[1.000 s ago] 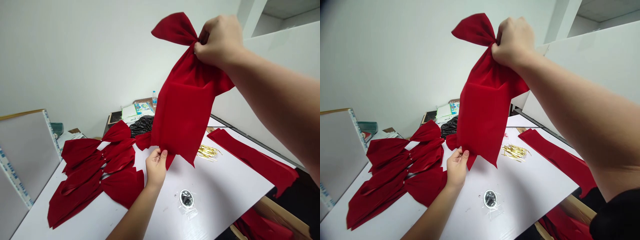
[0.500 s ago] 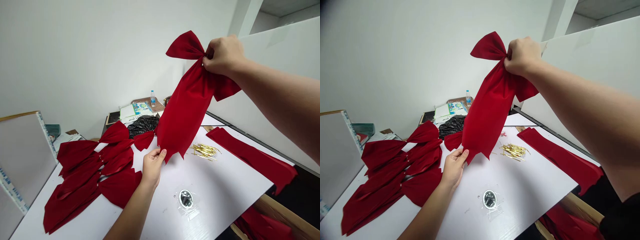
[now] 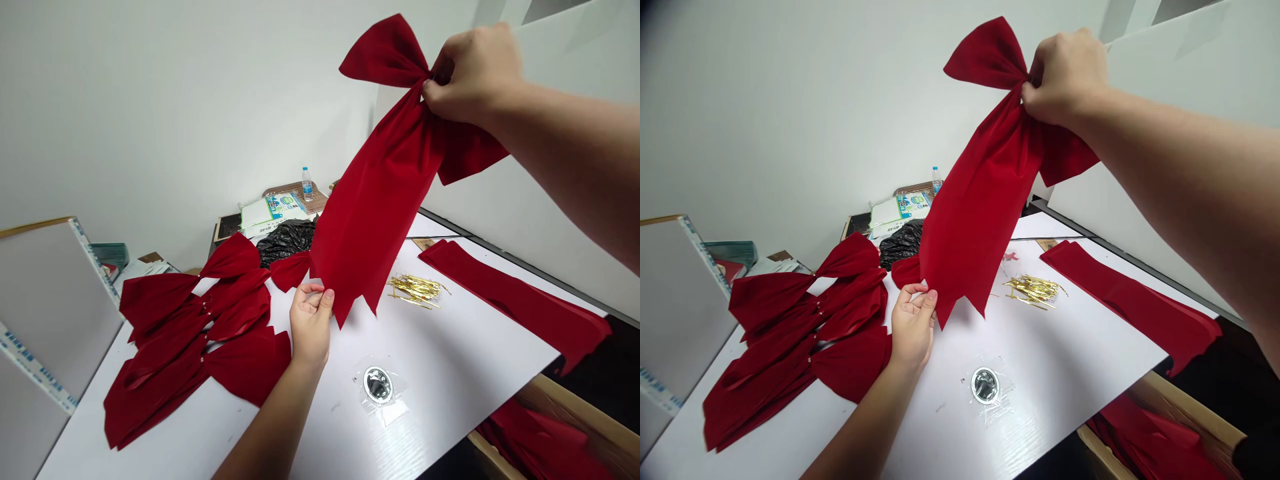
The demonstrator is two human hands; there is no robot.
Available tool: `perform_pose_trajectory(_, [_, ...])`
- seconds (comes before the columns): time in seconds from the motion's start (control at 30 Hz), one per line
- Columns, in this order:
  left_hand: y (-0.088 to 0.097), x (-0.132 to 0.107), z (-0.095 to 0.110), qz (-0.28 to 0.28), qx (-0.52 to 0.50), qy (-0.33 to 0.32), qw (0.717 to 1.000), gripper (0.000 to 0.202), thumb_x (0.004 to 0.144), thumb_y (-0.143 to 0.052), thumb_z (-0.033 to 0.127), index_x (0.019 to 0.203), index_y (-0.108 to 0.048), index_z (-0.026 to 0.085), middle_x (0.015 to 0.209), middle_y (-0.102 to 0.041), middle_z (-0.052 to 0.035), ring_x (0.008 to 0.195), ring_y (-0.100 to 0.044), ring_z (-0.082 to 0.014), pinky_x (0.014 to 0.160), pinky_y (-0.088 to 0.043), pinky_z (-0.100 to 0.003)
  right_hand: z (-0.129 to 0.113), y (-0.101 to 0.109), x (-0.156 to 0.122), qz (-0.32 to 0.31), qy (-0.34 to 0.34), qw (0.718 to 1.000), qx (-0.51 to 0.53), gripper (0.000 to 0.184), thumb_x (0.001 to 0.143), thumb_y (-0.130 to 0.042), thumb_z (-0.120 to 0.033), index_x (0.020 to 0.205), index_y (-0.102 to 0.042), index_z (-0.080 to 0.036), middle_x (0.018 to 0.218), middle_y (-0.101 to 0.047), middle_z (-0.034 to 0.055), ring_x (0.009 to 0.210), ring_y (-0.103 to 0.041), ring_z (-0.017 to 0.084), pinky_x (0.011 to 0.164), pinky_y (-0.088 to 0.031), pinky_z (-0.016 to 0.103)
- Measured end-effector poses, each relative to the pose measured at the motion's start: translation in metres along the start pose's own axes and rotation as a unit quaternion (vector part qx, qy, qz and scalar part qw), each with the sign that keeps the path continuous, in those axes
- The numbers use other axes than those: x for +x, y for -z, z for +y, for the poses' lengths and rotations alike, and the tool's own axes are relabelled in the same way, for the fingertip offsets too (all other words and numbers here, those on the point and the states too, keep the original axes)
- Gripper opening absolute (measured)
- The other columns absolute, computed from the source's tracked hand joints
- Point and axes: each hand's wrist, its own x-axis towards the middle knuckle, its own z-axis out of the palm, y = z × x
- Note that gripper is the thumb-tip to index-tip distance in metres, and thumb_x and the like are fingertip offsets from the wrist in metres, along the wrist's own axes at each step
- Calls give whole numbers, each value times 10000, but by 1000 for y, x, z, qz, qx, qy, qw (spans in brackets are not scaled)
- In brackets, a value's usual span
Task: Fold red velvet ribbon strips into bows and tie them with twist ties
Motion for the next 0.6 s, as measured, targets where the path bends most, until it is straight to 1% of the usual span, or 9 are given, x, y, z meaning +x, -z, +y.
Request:
perform_pose_trajectory(0.1, [-3,0,1,-7,-25,39,999,616,632,-924,431,1027,-516,193,634,-557,74,543,-434,-36,510,-330,-148,3,-1,3,27,12,999,19,398,857,-570,-356,1076,-763,-87,1016,-730,150,1081,-662,312,927,-507,443])
perform_pose_trajectory(0.2, [-5,-1,0,-18,-35,94,995,614,573,-951,431,945,-537,171,696,-591,49,615,-512,-51,547,-406,-155,4,-4,5,41,21,998,31,399,854,-558,-360,1063,-769,-95,998,-734,124,1051,-657,272,887,-500,421])
perform_pose_trajectory(0.27, [-5,-3,-3,-21,-17,106,994,592,563,-951,445,897,-554,159,694,-597,43,625,-534,-57,571,-452,-169,4,-6,6,45,19,998,44,383,843,-565,-344,1044,-778,-97,988,-739,114,1013,-663,246,863,-501,401])
perform_pose_trajectory(0.3, [-6,-4,-5,-17,-3,96,995,580,567,-946,455,883,-563,155,689,-601,40,623,-542,-61,577,-468,-175,4,-6,6,51,18,997,58,374,839,-573,-334,1040,-783,-99,982,-743,110,980,-671,227,859,-503,386])
perform_pose_trajectory(0.37, [-7,-6,-9,-5,25,57,998,554,586,-929,482,859,-579,151,678,-615,32,616,-557,-66,578,-483,-178,4,-7,6,68,9,993,98,346,829,-595,-307,1033,-790,-106,957,-749,98,907,-682,185,837,-513,346])
perform_pose_trajectory(0.43, [-8,-10,-12,8,49,22,999,528,604,-912,500,830,-590,147,664,-622,25,617,-576,-71,580,-494,-175,6,-8,7,79,-11,986,143,306,818,-623,-269,1024,-787,-112,930,-747,87,829,-676,150,779,-521,315])
perform_pose_trajectory(0.5, [-10,-14,-15,12,66,2,998,500,619,-903,495,815,-604,145,656,-628,21,625,-597,-75,604,-513,-174,10,-11,11,88,-34,979,178,254,812,-649,-229,996,-778,-113,902,-739,82,770,-652,129,721,-516,304])
perform_pose_trajectory(0.6, [-13,-19,-17,25,81,-25,996,459,630,-901,466,806,-627,142,668,-649,10,651,-632,-85,651,-540,-181,19,-17,17,109,-55,970,209,193,810,-672,-184,971,-753,-113,865,-722,69,728,-618,112,688,-502,297])
